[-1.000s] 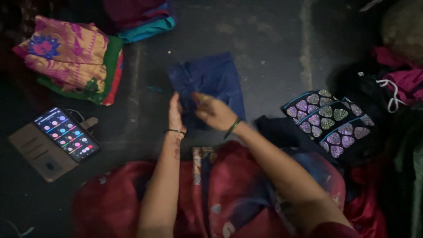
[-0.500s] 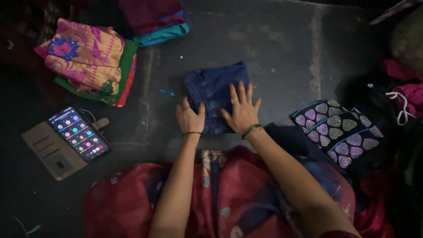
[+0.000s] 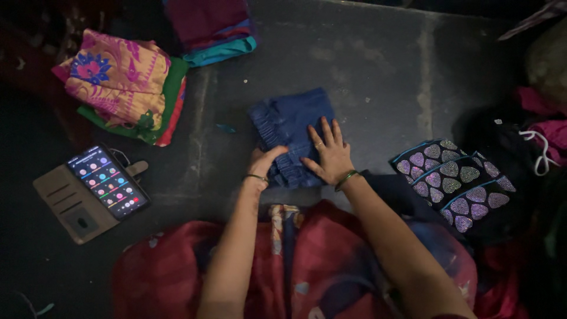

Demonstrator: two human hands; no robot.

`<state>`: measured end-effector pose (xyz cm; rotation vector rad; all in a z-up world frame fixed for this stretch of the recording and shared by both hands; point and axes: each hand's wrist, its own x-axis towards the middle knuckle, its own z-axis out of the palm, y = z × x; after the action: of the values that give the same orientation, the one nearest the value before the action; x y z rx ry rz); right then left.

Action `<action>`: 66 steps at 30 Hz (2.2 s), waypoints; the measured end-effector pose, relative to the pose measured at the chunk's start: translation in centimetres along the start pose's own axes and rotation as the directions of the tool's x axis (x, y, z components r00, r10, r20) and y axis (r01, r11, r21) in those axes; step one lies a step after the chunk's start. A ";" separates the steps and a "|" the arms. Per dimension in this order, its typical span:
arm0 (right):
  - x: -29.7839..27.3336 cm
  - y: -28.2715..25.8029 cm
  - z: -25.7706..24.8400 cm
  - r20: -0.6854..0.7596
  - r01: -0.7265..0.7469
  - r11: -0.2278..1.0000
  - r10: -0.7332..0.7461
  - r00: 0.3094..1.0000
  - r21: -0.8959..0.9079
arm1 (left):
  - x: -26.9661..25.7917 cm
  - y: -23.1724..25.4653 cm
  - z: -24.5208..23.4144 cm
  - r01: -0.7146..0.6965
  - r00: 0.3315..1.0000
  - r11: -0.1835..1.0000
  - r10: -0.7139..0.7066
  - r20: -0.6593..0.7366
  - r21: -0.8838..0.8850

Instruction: The person folds a shirt, a pair of jeans, and another pair of trousers by hand on the floor and places them to the side.

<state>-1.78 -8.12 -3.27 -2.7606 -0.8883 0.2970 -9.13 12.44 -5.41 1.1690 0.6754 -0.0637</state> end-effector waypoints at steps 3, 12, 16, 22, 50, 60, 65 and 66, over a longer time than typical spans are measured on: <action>-0.3 0.8 -0.7 0.025 0.011 0.998 -0.013 1.000 0.069 | -0.3 -0.2 -0.5 0.163 0.982 0.969 -0.140 0.131 -0.185; -2.8 1.0 -7.5 -0.181 -0.058 0.943 0.122 0.976 0.328 | -2.3 1.9 0.3 -0.040 0.989 0.884 0.101 0.107 -0.466; -7.2 -0.1 -7.7 -0.175 -0.182 0.920 0.255 0.951 0.348 | -3.5 4.9 0.6 -0.306 0.945 0.741 0.313 -0.095 -0.598; -5.9 0.8 -1.4 0.243 -0.229 0.972 0.211 0.947 0.045 | 1.0 15.0 -1.4 -0.288 0.917 0.455 0.385 -0.106 -0.842; -4.0 -0.5 -0.9 0.500 -0.319 0.940 0.220 0.837 0.120 | 27.8 19.9 -4.3 -0.438 0.876 0.339 0.367 -0.311 -0.833; -4.1 -0.5 -1.5 0.425 -0.267 0.948 0.172 0.889 0.174 | 29.5 19.6 -6.8 -0.238 0.834 0.892 -0.015 -0.552 -0.384; -4.2 -0.3 -1.6 0.463 -0.298 0.945 0.207 0.862 0.132 | 29.5 17.9 -7.5 -0.162 0.841 0.873 -0.121 -0.527 -0.460; -4.2 -0.6 -1.8 0.423 -0.269 0.951 0.184 0.887 0.150 | 28.3 17.8 -7.4 -0.159 0.844 0.875 -0.120 -0.523 -0.457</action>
<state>-4.99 -10.44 -0.89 -2.6473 -0.5659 0.9772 17.04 34.41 -7.08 0.6897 1.1042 0.4550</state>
